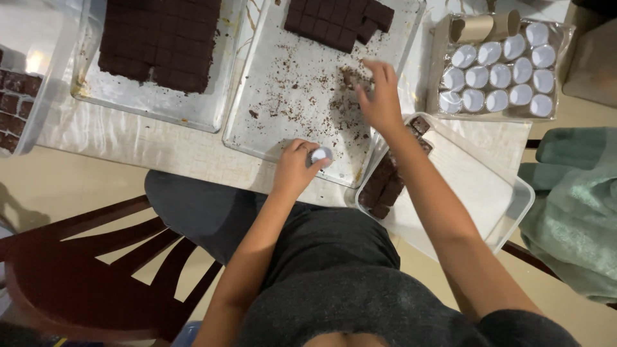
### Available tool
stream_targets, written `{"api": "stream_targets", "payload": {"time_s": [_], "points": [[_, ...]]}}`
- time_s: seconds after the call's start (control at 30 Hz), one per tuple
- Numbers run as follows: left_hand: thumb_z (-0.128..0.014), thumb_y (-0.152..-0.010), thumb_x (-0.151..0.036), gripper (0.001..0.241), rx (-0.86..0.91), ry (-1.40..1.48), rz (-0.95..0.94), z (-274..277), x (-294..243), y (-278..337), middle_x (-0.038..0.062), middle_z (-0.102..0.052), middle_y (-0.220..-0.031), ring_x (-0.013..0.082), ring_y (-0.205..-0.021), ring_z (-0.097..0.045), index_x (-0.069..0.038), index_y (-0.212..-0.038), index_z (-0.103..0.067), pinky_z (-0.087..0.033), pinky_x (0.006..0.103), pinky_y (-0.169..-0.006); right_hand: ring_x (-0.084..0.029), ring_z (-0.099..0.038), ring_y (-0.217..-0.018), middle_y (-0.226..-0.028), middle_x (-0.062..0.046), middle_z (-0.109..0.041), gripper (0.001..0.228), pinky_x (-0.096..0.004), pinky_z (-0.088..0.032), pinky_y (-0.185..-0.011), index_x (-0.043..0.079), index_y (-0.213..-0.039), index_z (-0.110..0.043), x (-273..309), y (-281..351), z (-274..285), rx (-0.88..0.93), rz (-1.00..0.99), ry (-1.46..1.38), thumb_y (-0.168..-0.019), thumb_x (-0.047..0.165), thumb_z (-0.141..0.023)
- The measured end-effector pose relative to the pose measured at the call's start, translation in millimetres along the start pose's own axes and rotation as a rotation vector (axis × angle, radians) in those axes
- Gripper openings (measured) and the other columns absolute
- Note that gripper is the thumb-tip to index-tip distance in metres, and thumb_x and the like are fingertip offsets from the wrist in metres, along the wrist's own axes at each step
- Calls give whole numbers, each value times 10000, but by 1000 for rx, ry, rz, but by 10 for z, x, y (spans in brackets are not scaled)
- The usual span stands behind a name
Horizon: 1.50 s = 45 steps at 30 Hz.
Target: The person is packaging brownies by placing them into paper liners and then into a plastic container.
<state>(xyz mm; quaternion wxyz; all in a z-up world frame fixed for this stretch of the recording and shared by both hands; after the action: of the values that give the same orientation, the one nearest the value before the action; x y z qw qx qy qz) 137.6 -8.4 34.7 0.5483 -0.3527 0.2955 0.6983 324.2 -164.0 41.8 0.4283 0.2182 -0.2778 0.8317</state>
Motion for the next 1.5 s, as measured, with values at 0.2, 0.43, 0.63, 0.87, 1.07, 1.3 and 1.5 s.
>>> {"api": "stream_targets", "payload": {"time_s": [0.2,0.43,0.63,0.87,1.07,1.3,1.5], "points": [[-801,-797,-150,201,36,-122,104,-233,294,-80,134,-700,-942,329,-861,-703,-47,-949,-718,-560,442,-765,-231,-600,-1148,-1364,-134,-519,395,-277,-613,-886,49,-1380,-544,181,611,94,51,-245,-184,-998,32,-645],[-787,-818,-127,115,0,-208,19,-218,213,-108,172,-703,-858,351,-835,-689,-38,-879,-745,-547,462,-738,-195,-623,-1035,-1292,-104,-572,393,-292,-594,-814,83,-1377,-561,380,1036,45,92,-325,-211,-993,51,-637],[-757,-835,-150,106,-14,-281,-90,-263,160,-93,156,-724,-852,339,-850,-695,-49,-862,-774,-555,457,-738,-198,-630,-1048,-1266,-120,-587,382,-327,-562,-806,64,-1340,-589,459,1187,45,44,-235,-264,-967,44,-665],[-709,-859,-146,125,-87,-358,-184,-171,-44,-31,87,-722,-985,294,-964,-661,-101,-928,-803,-566,436,-771,-256,-627,-1110,-1287,-144,-595,374,-348,-557,-873,54,-1334,-596,600,1204,97,34,-156,-249,-967,48,-666],[-718,-871,-154,150,-135,-368,-206,-63,-161,41,72,-676,-1003,288,-986,-635,-107,-997,-785,-560,430,-749,-246,-637,-1088,-1271,-140,-608,371,-344,-556,-866,56,-1334,-606,635,1245,114,19,-147,-250,-969,37,-667],[-771,-835,-149,107,-124,-340,-181,-80,-124,39,54,-701,-920,276,-954,-649,-83,-907,-727,-569,418,-739,-236,-643,-1047,-1252,-143,-608,371,-331,-550,-837,39,-1330,-600,610,1289,129,7,-148,-280,-966,31,-670],[-755,-859,-148,107,-157,-369,-197,-126,-48,34,80,-712,-910,273,-941,-664,-64,-917,-721,-573,405,-733,-231,-646,-1034,-1257,-142,-622,360,-330,-549,-817,36,-1321,-606,668,1279,178,9,-161,-269,-967,35,-671]]}}
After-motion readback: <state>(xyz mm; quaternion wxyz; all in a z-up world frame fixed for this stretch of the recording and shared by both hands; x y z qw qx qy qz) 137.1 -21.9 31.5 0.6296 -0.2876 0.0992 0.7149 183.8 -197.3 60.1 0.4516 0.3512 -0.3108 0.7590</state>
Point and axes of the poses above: each hand's wrist, its own y-axis away from the middle knuckle, its own z-axis out of the back of the hand, x = y × z, the point moved 9 cm from there along -y, towards the middle knuckle
